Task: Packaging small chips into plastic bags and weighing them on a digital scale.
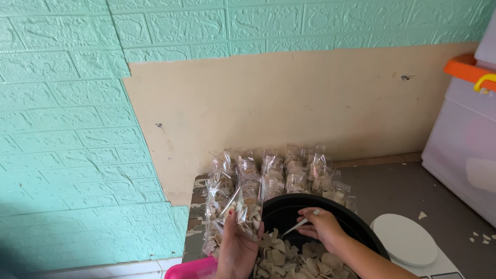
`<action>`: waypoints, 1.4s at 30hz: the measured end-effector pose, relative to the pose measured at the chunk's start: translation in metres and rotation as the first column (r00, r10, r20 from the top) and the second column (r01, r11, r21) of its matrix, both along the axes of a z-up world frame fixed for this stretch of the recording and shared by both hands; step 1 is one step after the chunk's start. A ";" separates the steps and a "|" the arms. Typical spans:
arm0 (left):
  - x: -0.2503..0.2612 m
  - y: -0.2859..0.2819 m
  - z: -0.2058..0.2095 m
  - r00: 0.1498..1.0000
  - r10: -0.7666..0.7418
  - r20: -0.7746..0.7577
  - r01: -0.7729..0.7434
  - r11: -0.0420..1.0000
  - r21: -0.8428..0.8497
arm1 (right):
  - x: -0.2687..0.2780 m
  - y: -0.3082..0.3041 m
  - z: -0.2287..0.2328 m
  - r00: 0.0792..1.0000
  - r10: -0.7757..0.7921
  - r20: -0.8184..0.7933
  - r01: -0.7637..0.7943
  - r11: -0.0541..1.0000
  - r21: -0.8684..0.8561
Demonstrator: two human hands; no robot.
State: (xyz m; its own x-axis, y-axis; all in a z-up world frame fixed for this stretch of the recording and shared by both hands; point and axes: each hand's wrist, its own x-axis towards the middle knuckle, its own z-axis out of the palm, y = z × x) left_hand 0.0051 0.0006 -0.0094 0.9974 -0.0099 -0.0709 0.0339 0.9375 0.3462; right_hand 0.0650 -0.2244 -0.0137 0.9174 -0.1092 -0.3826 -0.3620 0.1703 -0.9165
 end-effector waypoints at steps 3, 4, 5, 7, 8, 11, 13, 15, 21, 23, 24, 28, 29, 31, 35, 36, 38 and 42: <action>0.001 -0.002 0.003 0.998 0.015 -0.066 -0.015 1.000 0.003 | 0.001 -0.001 -0.001 1.000 0.028 -0.010 -0.028 1.000 -0.013; 0.001 -0.001 0.001 0.998 0.015 -0.062 -0.015 1.000 0.004 | 0.003 -0.002 -0.002 1.000 0.029 -0.006 -0.029 1.000 -0.013; 0.001 -0.001 0.000 0.999 0.015 -0.045 -0.015 1.000 0.007 | 0.004 -0.002 -0.004 1.000 0.013 -0.009 -0.013 1.000 0.016; 0.001 -0.001 -0.001 1.000 0.013 -0.027 -0.013 1.000 0.013 | 0.002 -0.002 0.003 1.000 -0.004 -0.012 0.005 0.999 0.049; 0.002 -0.001 -0.001 1.000 0.017 -0.022 -0.017 1.000 0.012 | -0.001 -0.001 0.011 1.000 -0.012 -0.019 0.013 0.999 0.051; 0.000 -0.001 0.005 0.999 0.016 -0.030 -0.015 1.000 0.017 | -0.007 -0.002 0.024 1.000 -0.022 -0.021 0.023 0.998 0.057; -0.001 -0.001 0.010 0.999 0.010 -0.040 -0.009 1.000 0.024 | -0.004 -0.005 0.024 1.000 -0.025 -0.012 0.025 0.998 0.063; -0.003 -0.002 0.012 0.997 0.035 -0.063 -0.034 0.999 0.027 | -0.002 -0.011 0.016 0.998 -0.037 0.054 0.034 0.998 0.060; 0.006 -0.004 0.010 0.993 0.048 -0.109 -0.046 0.999 0.023 | -0.003 -0.037 0.030 0.983 -0.078 0.167 0.078 0.997 0.004; 0.008 -0.004 0.008 0.995 0.029 -0.094 -0.026 0.999 0.024 | -0.008 -0.040 0.061 0.979 -0.082 0.187 0.095 0.994 -0.061; 0.009 -0.004 0.006 0.996 0.008 -0.087 -0.005 1.000 0.030 | -0.012 -0.043 0.076 0.976 -0.089 0.200 0.115 0.986 -0.122; 0.009 -0.003 0.002 1.000 -0.008 -0.027 0.009 0.999 0.045 | -0.013 -0.040 0.144 0.943 -0.077 0.323 0.131 0.980 -0.147; 0.006 -0.003 0.007 0.998 -0.002 -0.057 0.005 0.998 0.056 | -0.013 -0.036 0.160 0.931 -0.086 0.354 0.141 0.981 -0.133; 0.001 -0.004 0.015 0.996 0.007 -0.086 -0.002 0.998 0.061 | -0.015 -0.020 0.188 0.918 -0.090 0.387 0.148 0.981 -0.123; 0.002 -0.003 0.008 0.997 -0.063 -0.040 0.067 0.992 0.103 | -0.025 0.027 0.212 0.908 -0.002 0.419 0.112 0.965 -0.237; 0.005 -0.003 0.004 0.996 -0.084 0.005 0.082 0.988 0.131 | -0.027 0.038 0.213 0.909 0.077 0.410 0.069 0.942 -0.329; -0.001 -0.004 0.015 0.996 -0.088 -0.026 0.090 0.990 0.106 | -0.034 0.052 0.207 0.866 0.215 0.451 0.018 0.888 -0.459; -0.001 -0.002 0.013 0.995 -0.082 -0.059 0.083 0.997 0.010 | -0.047 0.057 0.205 0.704 0.362 0.611 0.088 0.809 -0.581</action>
